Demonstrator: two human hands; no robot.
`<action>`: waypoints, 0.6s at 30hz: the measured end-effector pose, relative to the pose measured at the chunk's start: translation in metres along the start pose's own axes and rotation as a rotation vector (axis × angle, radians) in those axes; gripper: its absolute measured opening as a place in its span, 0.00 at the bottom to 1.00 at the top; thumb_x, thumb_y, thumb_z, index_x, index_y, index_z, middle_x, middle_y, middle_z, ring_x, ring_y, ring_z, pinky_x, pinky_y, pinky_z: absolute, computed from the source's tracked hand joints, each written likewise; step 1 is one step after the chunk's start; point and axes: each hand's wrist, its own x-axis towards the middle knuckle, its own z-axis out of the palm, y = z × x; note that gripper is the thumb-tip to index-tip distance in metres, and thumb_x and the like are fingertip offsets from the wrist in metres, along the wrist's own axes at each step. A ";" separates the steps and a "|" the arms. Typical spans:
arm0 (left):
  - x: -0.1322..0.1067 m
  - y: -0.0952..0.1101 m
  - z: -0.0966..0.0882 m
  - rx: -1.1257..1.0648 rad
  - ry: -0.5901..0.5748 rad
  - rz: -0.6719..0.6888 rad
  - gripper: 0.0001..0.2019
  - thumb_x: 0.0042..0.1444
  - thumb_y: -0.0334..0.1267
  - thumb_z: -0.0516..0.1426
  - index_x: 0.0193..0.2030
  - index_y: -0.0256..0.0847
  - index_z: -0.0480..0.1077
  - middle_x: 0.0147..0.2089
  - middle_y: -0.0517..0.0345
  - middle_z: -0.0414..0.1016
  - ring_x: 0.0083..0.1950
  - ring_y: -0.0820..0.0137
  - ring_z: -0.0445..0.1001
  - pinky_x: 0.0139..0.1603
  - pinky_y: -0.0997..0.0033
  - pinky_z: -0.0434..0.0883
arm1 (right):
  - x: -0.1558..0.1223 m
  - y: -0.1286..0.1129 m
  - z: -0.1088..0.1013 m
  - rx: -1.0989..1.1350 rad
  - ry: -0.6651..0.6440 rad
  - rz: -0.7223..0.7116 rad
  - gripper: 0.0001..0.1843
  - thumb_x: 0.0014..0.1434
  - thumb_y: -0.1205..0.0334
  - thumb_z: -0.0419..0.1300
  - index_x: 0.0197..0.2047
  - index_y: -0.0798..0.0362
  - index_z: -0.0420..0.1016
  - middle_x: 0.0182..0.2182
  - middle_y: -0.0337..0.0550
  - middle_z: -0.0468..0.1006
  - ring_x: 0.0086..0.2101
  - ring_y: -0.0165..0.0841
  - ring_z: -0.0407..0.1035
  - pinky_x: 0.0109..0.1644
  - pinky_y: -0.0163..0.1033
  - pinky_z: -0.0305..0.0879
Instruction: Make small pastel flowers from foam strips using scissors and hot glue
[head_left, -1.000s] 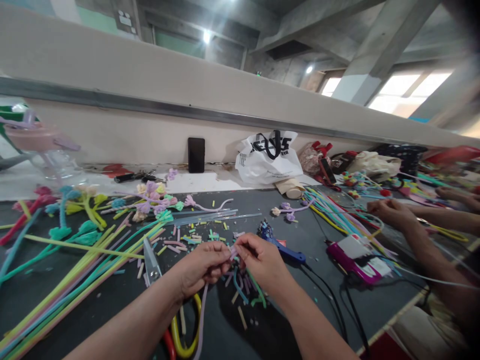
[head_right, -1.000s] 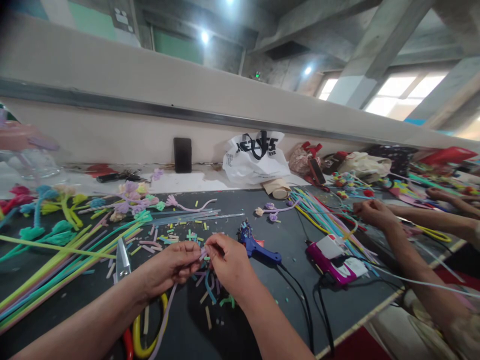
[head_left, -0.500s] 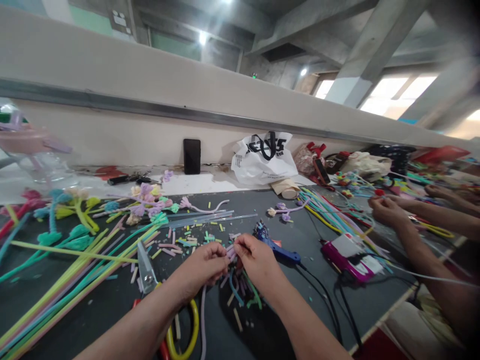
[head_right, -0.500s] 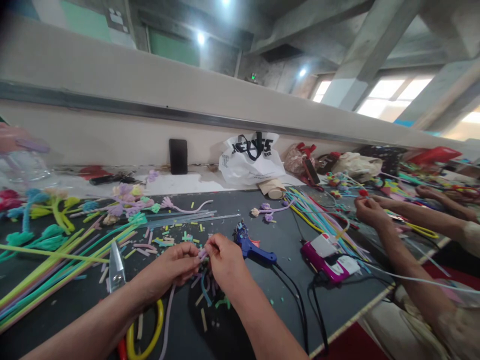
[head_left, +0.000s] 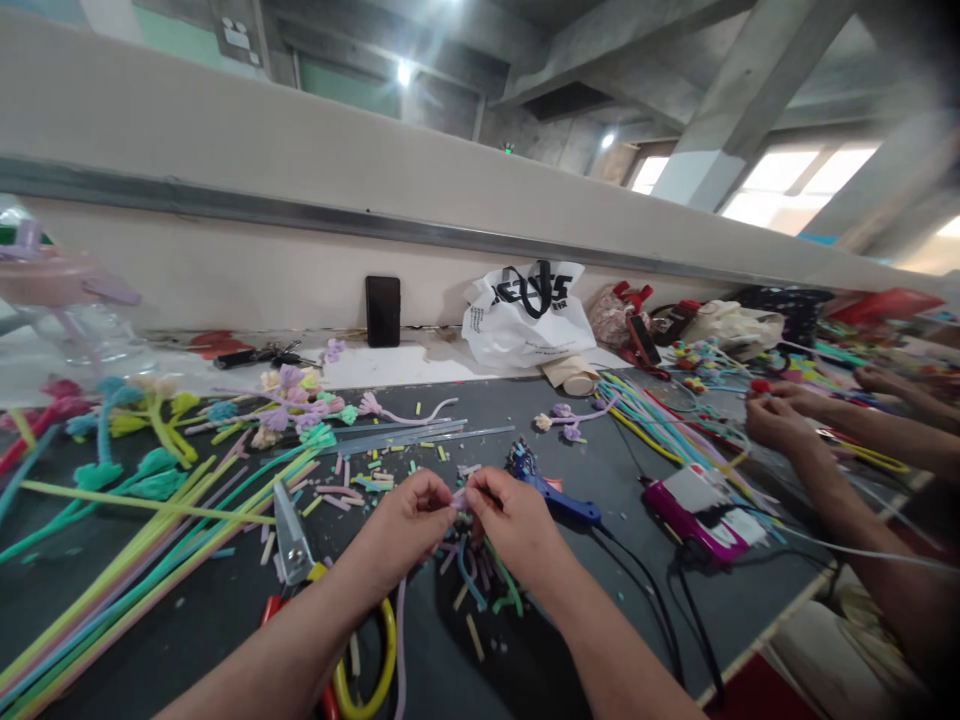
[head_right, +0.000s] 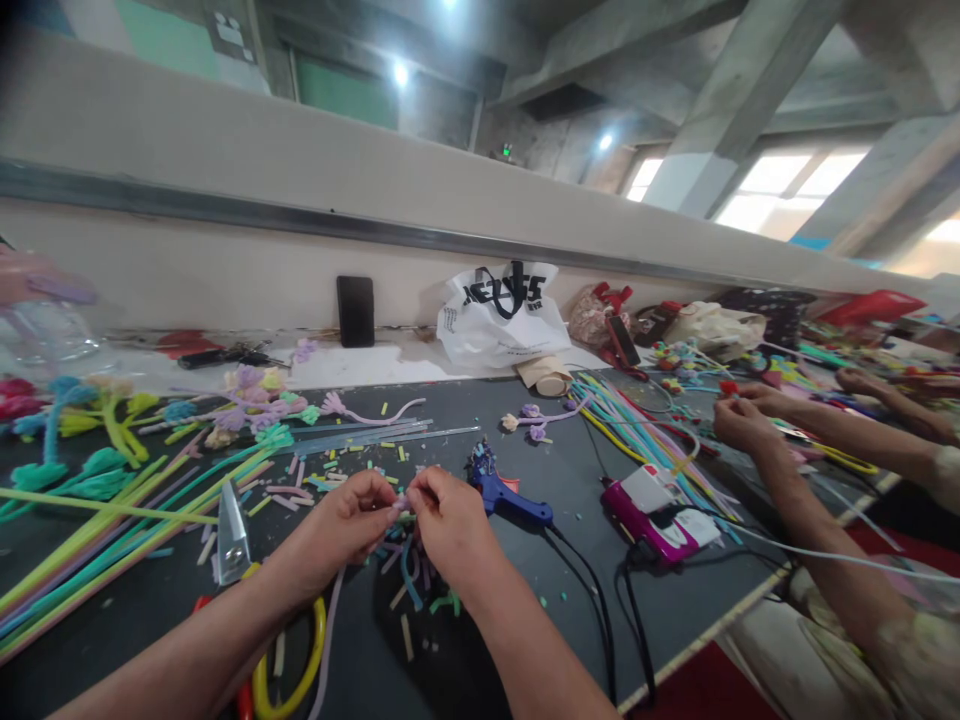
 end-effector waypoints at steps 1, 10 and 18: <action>0.000 0.001 0.000 -0.007 -0.006 -0.015 0.09 0.44 0.38 0.55 0.29 0.41 0.58 0.16 0.74 0.55 0.14 0.82 0.51 0.14 0.82 0.49 | 0.000 0.000 0.000 0.004 -0.002 0.001 0.06 0.53 0.67 0.51 0.27 0.52 0.66 0.18 0.34 0.67 0.22 0.28 0.63 0.28 0.32 0.56; 0.001 -0.003 -0.006 -0.048 -0.056 -0.015 0.07 0.47 0.39 0.55 0.28 0.40 0.59 0.14 0.72 0.57 0.15 0.82 0.51 0.15 0.82 0.48 | -0.001 0.000 0.001 0.033 -0.026 -0.006 0.05 0.53 0.66 0.51 0.27 0.52 0.66 0.19 0.34 0.66 0.20 0.27 0.63 0.26 0.31 0.57; 0.000 0.000 -0.003 0.082 -0.013 0.036 0.04 0.46 0.34 0.53 0.25 0.38 0.61 0.18 0.68 0.61 0.17 0.82 0.54 0.16 0.82 0.51 | -0.001 0.001 -0.002 0.275 -0.094 0.110 0.07 0.55 0.61 0.53 0.27 0.53 0.64 0.15 0.31 0.64 0.17 0.26 0.61 0.23 0.31 0.57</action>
